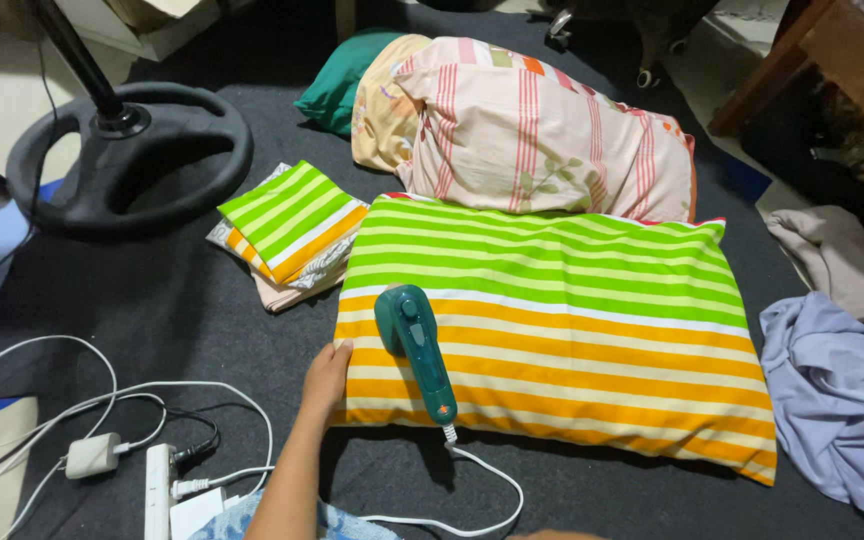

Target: The person irons a striped pillowcase using a handheld steam iron. They smooth the fabric with their hands, move the iron across the surface, and flip the pillowcase to iron the other side.

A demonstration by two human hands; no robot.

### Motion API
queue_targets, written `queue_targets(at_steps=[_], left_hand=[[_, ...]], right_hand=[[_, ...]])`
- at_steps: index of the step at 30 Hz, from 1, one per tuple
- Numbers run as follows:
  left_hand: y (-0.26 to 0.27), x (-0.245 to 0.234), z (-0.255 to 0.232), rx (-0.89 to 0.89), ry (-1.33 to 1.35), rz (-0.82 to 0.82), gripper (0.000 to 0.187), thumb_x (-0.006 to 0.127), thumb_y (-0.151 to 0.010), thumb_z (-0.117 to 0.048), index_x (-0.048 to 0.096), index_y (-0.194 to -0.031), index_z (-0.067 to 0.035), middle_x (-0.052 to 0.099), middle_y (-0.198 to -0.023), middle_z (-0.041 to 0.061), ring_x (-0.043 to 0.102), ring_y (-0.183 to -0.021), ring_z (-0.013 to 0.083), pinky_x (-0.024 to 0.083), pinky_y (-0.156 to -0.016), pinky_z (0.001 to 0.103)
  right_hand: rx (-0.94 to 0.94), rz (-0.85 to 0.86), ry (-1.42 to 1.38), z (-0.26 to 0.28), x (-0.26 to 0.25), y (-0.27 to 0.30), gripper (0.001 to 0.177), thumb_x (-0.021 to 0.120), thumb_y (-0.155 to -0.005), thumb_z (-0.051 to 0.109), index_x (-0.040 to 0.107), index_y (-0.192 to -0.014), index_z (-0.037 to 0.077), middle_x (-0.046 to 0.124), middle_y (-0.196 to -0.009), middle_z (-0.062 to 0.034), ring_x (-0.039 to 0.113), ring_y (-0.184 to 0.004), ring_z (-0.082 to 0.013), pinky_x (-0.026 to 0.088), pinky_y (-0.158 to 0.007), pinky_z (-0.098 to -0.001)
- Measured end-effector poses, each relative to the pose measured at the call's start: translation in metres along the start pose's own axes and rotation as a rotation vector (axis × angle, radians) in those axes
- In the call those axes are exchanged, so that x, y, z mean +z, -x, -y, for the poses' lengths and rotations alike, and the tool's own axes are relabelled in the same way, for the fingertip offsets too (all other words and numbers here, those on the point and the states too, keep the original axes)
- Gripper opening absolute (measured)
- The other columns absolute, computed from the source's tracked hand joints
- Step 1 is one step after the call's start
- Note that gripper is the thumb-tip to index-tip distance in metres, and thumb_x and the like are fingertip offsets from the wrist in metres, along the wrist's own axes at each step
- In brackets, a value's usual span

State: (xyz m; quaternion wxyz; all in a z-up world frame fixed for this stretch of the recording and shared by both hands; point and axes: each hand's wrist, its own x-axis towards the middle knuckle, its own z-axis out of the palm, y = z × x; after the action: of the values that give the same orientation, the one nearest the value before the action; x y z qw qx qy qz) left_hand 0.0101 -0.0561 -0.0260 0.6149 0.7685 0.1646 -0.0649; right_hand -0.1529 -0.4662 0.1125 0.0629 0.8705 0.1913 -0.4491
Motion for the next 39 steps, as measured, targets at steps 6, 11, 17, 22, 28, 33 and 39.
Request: queue_targets(at_steps=[6, 11, 17, 22, 28, 33, 39], left_hand=[[0.006, -0.002, 0.0, -0.005, -0.02, -0.022, 0.048, 0.053, -0.098, -0.046, 0.072, -0.111, -0.004, 0.078, -0.103, 0.015, 0.073, -0.095, 0.0253, 0.052, -0.086, 0.037], [-0.007, -0.004, -0.007, -0.221, 0.222, 0.22, 0.051, 0.047, -0.099, -0.041, 0.073, -0.114, 0.0, 0.078, -0.108, 0.017, 0.074, -0.097, 0.0301, 0.054, -0.087, 0.039], [-0.014, 0.005, -0.011, -0.224, -0.088, 0.048, 0.054, 0.046, -0.098, -0.043, 0.073, -0.112, 0.002, 0.077, -0.109, 0.024, 0.074, -0.1, 0.0377, 0.054, -0.09, 0.046], [0.007, 0.013, -0.003, -0.077, -0.318, -0.174, 0.056, 0.049, -0.1, -0.049, 0.072, -0.116, 0.0, 0.072, -0.114, 0.029, 0.066, -0.109, 0.0442, 0.05, -0.096, 0.05], [0.038, -0.009, -0.016, 0.006, -0.156, -0.315, 0.048, 0.059, -0.094, -0.035, 0.064, -0.127, -0.001, 0.07, -0.119, 0.024, 0.069, -0.109, 0.0368, 0.052, -0.095, 0.043], [0.041, -0.007, -0.002, -0.069, -0.001, -0.272, 0.047, 0.06, -0.093, -0.033, 0.064, -0.125, 0.001, 0.071, -0.12, 0.021, 0.068, -0.11, 0.032, 0.051, -0.095, 0.04], [0.032, -0.003, 0.0, -0.228, 0.128, -0.097, 0.048, 0.054, -0.096, -0.038, 0.07, -0.119, 0.002, 0.074, -0.116, 0.021, 0.07, -0.109, 0.0313, 0.051, -0.094, 0.04]], right_hand=[[-0.025, -0.375, 0.036, 0.009, 0.03, -0.008, 0.035, 0.062, -0.092, 0.047, 0.064, -0.105, 0.015, 0.073, -0.089, -0.0102, 0.074, -0.079, -0.0282, 0.057, -0.068, -0.0433], [-0.056, -0.475, 0.08, 0.005, 0.043, -0.007, 0.025, 0.06, -0.095, 0.042, 0.059, -0.103, 0.019, 0.071, -0.085, -0.0075, 0.074, -0.076, -0.0289, 0.058, -0.064, -0.0453], [0.223, -0.488, 0.127, -0.141, 0.044, 0.054, 0.046, 0.062, -0.089, 0.058, 0.058, -0.12, 0.023, 0.071, -0.091, -0.0056, 0.073, -0.081, -0.0303, 0.059, -0.07, -0.0463], [-0.028, -0.694, -0.001, -0.152, 0.142, 0.029, 0.058, 0.066, -0.072, 0.039, 0.066, -0.126, 0.021, 0.071, -0.103, -0.0116, 0.068, -0.101, -0.0314, 0.052, -0.078, -0.0441], [-0.132, 0.406, -0.494, -0.145, 0.149, -0.02, 0.035, 0.057, -0.097, 0.033, 0.074, -0.116, 0.01, 0.077, -0.115, -0.0098, 0.071, -0.111, -0.0291, 0.053, -0.099, -0.0388], [0.246, -0.219, 0.041, -0.027, 0.022, -0.001, 0.027, 0.058, -0.095, 0.032, 0.069, -0.102, 0.008, 0.072, -0.104, -0.0162, 0.072, -0.1, -0.037, 0.058, -0.089, -0.0476], [0.18, -0.895, -0.73, 0.125, -0.126, -0.017, 0.069, 0.08, -0.076, 0.057, 0.06, -0.113, 0.002, 0.07, -0.105, -0.0218, 0.07, -0.097, -0.0371, 0.055, -0.083, -0.0462]])
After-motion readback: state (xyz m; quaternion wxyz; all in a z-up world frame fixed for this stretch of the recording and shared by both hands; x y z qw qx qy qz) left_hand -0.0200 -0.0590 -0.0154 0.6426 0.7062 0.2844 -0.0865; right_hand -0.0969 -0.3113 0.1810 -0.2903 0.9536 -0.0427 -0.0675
